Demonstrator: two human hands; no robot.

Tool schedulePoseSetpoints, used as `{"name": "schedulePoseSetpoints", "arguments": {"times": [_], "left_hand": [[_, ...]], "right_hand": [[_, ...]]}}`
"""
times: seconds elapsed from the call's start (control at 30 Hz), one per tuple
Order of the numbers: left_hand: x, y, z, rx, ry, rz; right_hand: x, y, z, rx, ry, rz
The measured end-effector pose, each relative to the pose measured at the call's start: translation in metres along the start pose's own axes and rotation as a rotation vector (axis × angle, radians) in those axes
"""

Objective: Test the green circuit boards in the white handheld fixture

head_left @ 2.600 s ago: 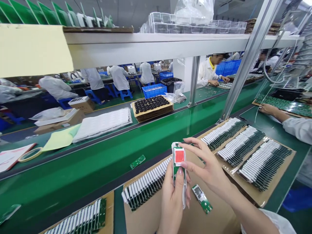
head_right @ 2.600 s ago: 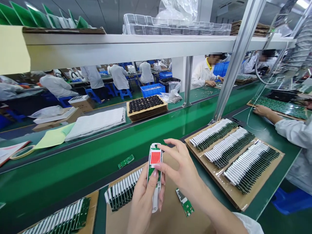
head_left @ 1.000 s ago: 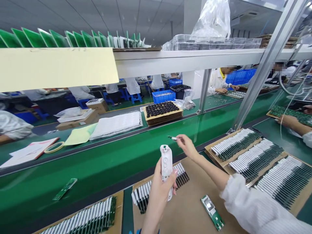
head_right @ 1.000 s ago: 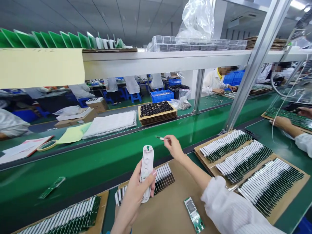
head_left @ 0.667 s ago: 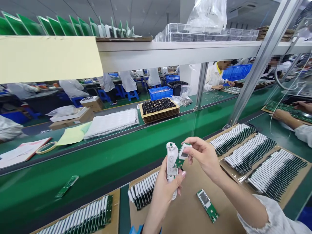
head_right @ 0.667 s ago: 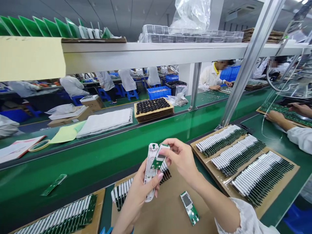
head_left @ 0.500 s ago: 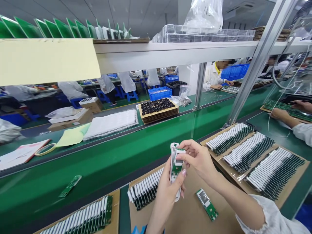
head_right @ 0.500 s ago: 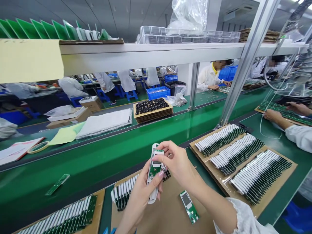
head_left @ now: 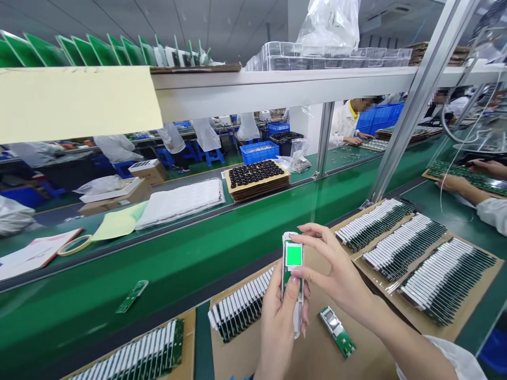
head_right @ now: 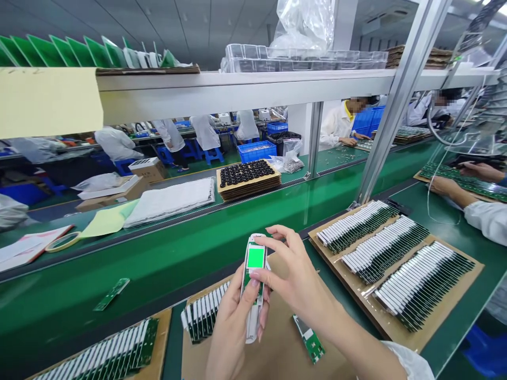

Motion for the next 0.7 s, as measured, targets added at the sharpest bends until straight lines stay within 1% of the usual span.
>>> {"name": "schedulePoseSetpoints", "arguments": {"times": [0.1, 0.3, 0.37, 0.47, 0.7], "left_hand": [[0.001, -0.003, -0.002, -0.016, -0.006, -0.034], [0.004, -0.007, -0.005, 0.017, 0.004, -0.067], [0.002, -0.008, -0.006, 0.005, 0.014, -0.058], [0.000, -0.010, -0.007, -0.020, 0.024, -0.036], [0.001, -0.012, -0.007, -0.033, 0.024, -0.001]], "right_hand": [[0.002, 0.004, -0.004, 0.046, -0.025, 0.019], [0.006, 0.007, -0.006, 0.064, -0.066, 0.064], [0.007, 0.007, -0.007, 0.071, -0.078, 0.079], [0.009, 0.009, -0.010, 0.066, -0.073, 0.095], [0.009, 0.010, -0.010, 0.022, -0.035, 0.078]]}}
Point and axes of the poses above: each hand's wrist, its own z-axis towards the middle knuckle, its own y-axis out of the back of the hand, x = y × z, the point moved 2 cm from there along z, towards the middle knuckle, and after that the axes turned 9 degrees about x, right-handed, at the moved point
